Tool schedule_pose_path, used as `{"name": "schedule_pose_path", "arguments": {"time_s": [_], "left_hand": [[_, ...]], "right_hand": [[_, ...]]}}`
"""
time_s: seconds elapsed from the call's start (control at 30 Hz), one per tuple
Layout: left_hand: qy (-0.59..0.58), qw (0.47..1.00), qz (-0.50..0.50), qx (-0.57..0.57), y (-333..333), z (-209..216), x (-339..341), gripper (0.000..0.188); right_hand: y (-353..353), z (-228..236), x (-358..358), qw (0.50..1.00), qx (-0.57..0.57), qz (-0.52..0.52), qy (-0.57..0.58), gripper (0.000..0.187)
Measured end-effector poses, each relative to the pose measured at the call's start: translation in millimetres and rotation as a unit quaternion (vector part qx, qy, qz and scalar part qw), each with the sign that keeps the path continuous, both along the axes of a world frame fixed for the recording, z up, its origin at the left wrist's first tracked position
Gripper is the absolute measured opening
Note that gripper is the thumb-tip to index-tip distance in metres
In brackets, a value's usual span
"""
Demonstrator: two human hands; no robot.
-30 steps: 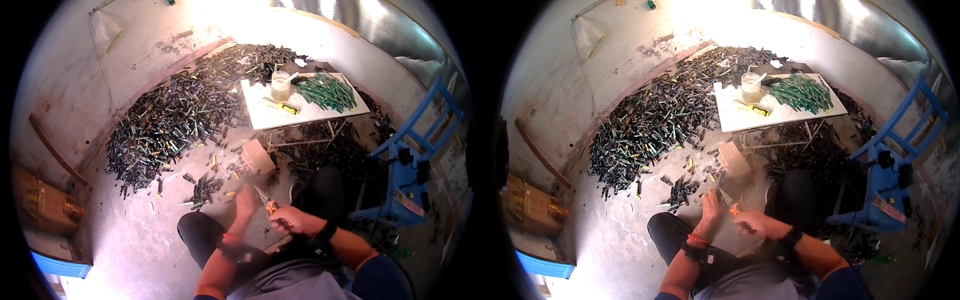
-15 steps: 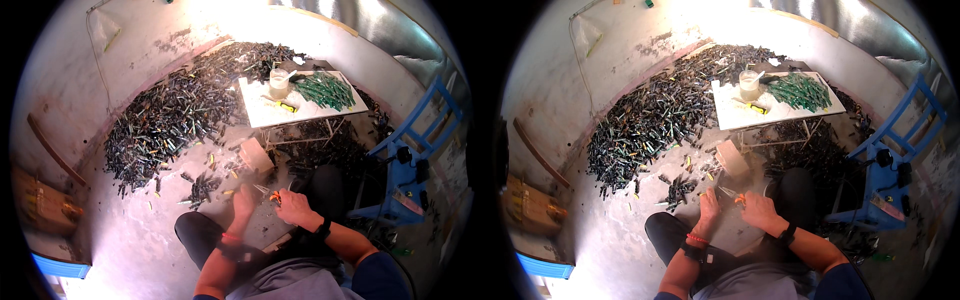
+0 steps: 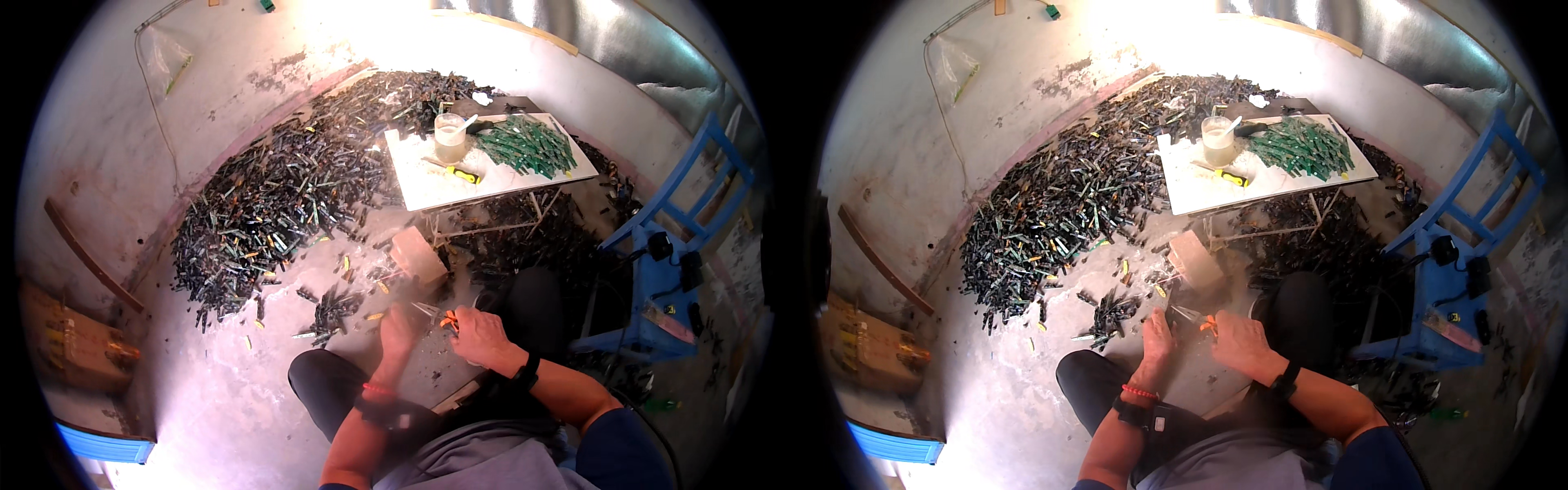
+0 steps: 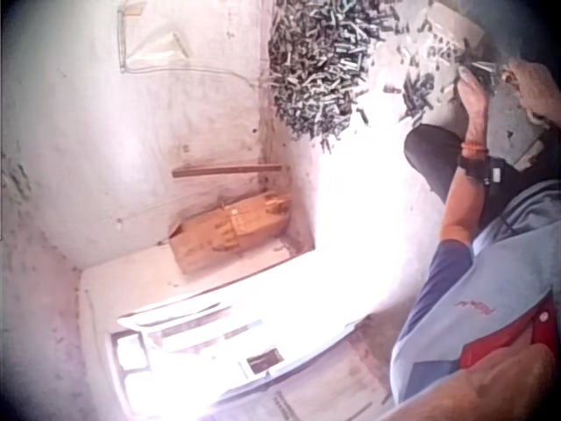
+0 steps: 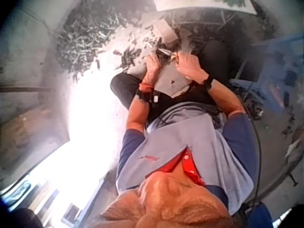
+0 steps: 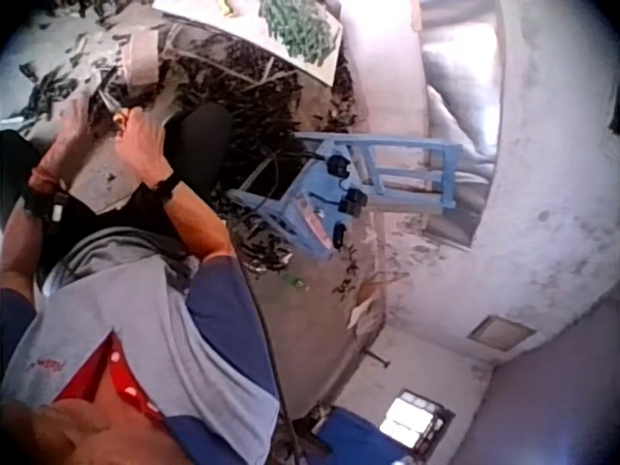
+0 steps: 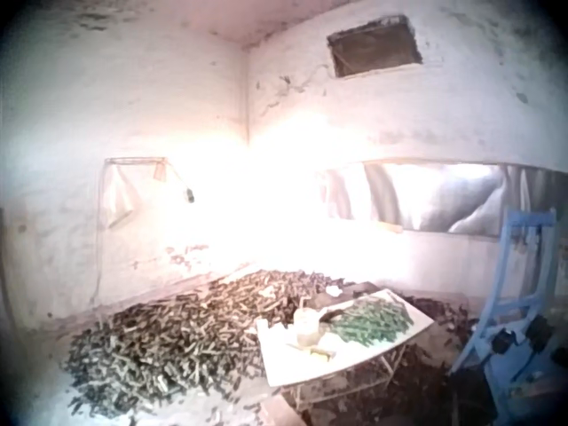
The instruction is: The person sits on the floor and repeatedly cuts green plastic strips into small pieces using orange-handled scissors. The cut pieces accumulate on the floor around a low white table where additional strips and tools are placed.
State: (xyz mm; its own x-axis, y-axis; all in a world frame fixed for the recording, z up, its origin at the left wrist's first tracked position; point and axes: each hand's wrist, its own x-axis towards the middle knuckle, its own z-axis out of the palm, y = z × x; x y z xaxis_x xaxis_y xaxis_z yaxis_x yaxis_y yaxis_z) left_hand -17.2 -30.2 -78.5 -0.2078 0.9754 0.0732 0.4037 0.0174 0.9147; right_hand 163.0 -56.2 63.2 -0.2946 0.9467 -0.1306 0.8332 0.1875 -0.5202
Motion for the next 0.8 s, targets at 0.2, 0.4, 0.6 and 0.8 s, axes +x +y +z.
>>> {"name": "schedule_pose_path", "arguments": {"time_s": [0.2,0.4,0.6,0.8], "left_hand": [[-0.049,0.99,-0.034,-0.127,-1.6,62.6,10.3,0.011],[-0.105,0.994,-0.016,-0.037,0.2,16.6,-5.8,0.007],[0.089,0.995,-0.02,-0.046,1.6,7.8,-7.7,0.016],[-0.207,0.973,0.018,-0.104,2.1,38.8,-1.0,0.017]], "right_hand": [[-6.1,-33.2,3.0,0.574,-0.618,-0.059,0.534,0.011],[-5.2,-15.8,-16.8,0.851,-0.399,-0.004,0.341,0.019],[7.9,-2.6,-3.0,0.999,-0.032,0.02,-0.004,0.018],[-16.9,-22.1,-20.5,0.495,-0.624,-0.035,0.603,0.018]]}}
